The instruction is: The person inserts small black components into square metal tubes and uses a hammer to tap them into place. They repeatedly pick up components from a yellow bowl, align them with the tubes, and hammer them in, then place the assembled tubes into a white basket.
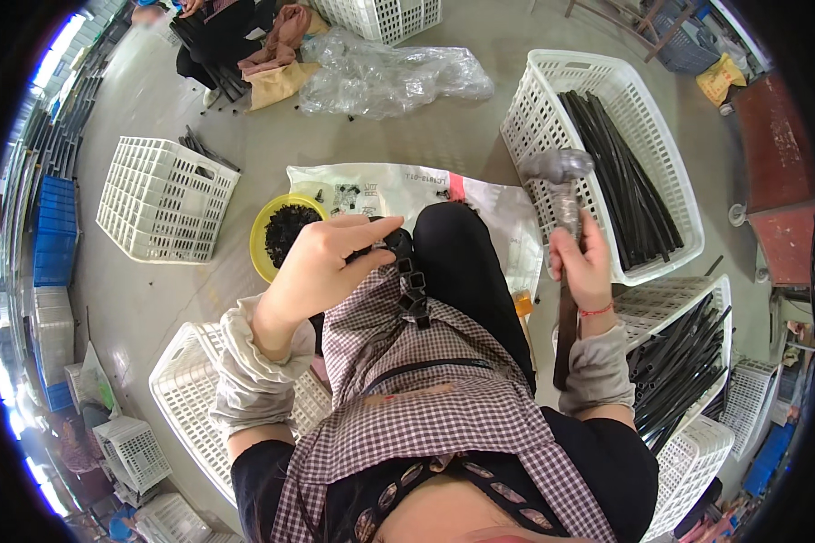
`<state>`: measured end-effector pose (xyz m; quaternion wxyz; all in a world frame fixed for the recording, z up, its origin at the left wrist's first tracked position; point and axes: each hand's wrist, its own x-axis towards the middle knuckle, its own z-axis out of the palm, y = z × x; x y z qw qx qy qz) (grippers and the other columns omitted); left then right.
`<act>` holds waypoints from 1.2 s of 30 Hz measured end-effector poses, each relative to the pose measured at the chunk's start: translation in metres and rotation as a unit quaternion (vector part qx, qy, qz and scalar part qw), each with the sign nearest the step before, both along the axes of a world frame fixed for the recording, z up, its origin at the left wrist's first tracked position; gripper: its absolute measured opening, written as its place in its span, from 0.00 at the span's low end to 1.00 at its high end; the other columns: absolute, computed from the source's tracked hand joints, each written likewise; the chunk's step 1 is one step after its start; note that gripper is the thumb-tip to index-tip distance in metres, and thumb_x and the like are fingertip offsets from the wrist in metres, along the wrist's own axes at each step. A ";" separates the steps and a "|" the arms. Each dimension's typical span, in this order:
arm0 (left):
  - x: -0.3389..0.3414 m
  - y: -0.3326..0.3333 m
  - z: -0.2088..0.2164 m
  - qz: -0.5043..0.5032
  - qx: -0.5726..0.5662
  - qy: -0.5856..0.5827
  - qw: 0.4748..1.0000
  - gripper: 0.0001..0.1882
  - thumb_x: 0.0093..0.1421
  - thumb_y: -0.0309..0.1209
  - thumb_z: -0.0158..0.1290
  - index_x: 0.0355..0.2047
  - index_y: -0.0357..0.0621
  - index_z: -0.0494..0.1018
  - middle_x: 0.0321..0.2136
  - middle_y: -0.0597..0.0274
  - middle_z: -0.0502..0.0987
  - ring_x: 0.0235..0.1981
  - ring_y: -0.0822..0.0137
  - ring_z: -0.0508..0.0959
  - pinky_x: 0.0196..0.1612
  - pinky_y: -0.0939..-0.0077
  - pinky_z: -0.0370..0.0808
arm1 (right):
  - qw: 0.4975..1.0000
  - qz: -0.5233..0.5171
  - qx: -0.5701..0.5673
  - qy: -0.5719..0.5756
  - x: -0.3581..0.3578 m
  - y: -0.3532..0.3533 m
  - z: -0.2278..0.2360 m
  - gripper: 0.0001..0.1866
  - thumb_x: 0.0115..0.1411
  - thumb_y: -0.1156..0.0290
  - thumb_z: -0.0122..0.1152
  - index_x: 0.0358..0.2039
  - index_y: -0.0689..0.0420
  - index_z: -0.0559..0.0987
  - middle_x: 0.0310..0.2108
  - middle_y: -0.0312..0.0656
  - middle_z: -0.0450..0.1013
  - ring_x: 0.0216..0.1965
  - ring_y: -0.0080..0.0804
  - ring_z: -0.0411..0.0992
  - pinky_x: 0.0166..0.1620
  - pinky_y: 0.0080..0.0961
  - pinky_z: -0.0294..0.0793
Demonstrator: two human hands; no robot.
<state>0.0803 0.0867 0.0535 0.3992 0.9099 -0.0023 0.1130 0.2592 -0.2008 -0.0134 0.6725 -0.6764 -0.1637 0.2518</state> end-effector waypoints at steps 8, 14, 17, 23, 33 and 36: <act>0.002 -0.006 -0.006 0.062 0.013 -0.029 0.998 0.12 0.49 0.25 0.63 0.35 0.36 0.77 0.25 0.56 0.76 0.22 0.63 0.74 0.27 0.75 0.71 | 0.993 0.085 0.036 -0.068 -0.038 -0.013 0.014 0.09 0.63 0.74 0.52 0.43 0.61 0.70 0.24 0.32 0.68 0.21 0.15 0.64 0.24 0.14 0.65; 0.002 -0.007 -0.012 0.047 -0.007 -0.033 0.998 0.14 0.48 0.26 0.64 0.37 0.37 0.78 0.24 0.56 0.76 0.21 0.63 0.72 0.25 0.76 0.69 | 0.977 0.170 -0.106 -0.077 -0.038 0.008 0.047 0.11 0.64 0.67 0.55 0.40 0.63 0.71 0.23 0.33 0.67 0.22 0.17 0.65 0.26 0.17 0.65; 0.001 -0.004 -0.012 0.056 -0.027 -0.034 0.997 0.17 0.48 0.26 0.64 0.39 0.36 0.78 0.24 0.56 0.76 0.21 0.65 0.72 0.26 0.77 0.69 | 0.955 0.216 -0.129 -0.155 -0.038 0.012 0.054 0.14 0.64 0.66 0.56 0.42 0.64 0.69 0.23 0.40 0.66 0.22 0.27 0.66 0.27 0.24 0.66; -0.020 0.012 -0.025 0.126 -0.205 -0.018 0.970 0.17 0.52 0.28 0.63 0.42 0.35 0.77 0.24 0.61 0.76 0.23 0.72 0.72 0.28 0.78 0.69 | 0.879 0.283 -0.185 -0.337 -0.042 0.035 0.101 0.19 0.61 0.67 0.59 0.46 0.66 0.67 0.26 0.50 0.67 0.27 0.49 0.69 0.32 0.35 0.69; -0.042 0.011 -0.099 0.134 -0.785 0.059 0.602 0.15 0.68 0.34 0.38 0.46 0.38 0.68 0.27 0.63 0.69 0.16 0.74 0.65 0.13 0.86 0.54 | 0.761 0.367 -0.294 -0.447 -0.040 0.086 0.137 0.15 0.62 0.65 0.56 0.35 0.65 0.68 0.24 0.54 0.70 0.26 0.53 0.72 0.29 0.39 0.70; -0.044 0.006 -0.097 0.097 -0.767 0.041 0.633 0.14 0.68 0.34 0.38 0.45 0.37 0.68 0.26 0.63 0.68 0.17 0.74 0.66 0.13 0.86 0.54 | 0.763 0.374 -0.261 -0.458 -0.034 0.105 0.139 0.16 0.62 0.64 0.57 0.29 0.63 0.65 0.20 0.53 0.68 0.24 0.55 0.69 0.27 0.43 0.66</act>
